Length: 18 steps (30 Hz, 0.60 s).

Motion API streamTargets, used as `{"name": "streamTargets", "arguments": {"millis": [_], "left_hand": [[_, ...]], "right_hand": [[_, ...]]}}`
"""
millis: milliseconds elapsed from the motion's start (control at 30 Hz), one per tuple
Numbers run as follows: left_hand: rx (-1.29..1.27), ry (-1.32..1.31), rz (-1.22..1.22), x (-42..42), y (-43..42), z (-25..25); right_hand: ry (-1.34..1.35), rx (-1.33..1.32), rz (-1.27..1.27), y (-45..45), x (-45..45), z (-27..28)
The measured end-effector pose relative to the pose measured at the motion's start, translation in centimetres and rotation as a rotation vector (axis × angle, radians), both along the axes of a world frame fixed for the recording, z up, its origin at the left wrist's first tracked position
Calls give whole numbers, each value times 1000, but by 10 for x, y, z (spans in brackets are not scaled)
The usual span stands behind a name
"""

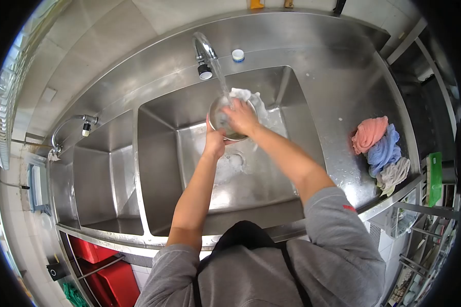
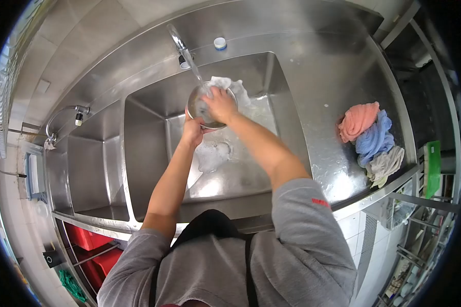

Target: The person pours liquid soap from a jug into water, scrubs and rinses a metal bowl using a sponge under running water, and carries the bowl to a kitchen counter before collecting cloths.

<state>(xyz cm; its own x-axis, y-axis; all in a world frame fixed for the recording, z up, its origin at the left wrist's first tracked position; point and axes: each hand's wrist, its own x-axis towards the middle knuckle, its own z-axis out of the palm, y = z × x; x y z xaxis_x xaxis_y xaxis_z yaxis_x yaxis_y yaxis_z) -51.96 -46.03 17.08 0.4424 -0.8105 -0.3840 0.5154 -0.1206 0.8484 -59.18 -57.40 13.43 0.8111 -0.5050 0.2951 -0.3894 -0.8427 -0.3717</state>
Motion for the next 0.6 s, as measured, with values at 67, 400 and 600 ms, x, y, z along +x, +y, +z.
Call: {"name": "streamTargets", "arguments": {"millis": [67, 400, 600], "left_hand": [[-16, 53, -22, 2, 1, -14], [19, 139, 22, -9, 15, -2], [51, 158, -89, 21, 22, -23]], "right_hand": [[-131, 264, -16, 11, 12, -10], [-336, 304, -278, 21, 35, -5], [-304, 783, 100, 22, 38, -32]]}}
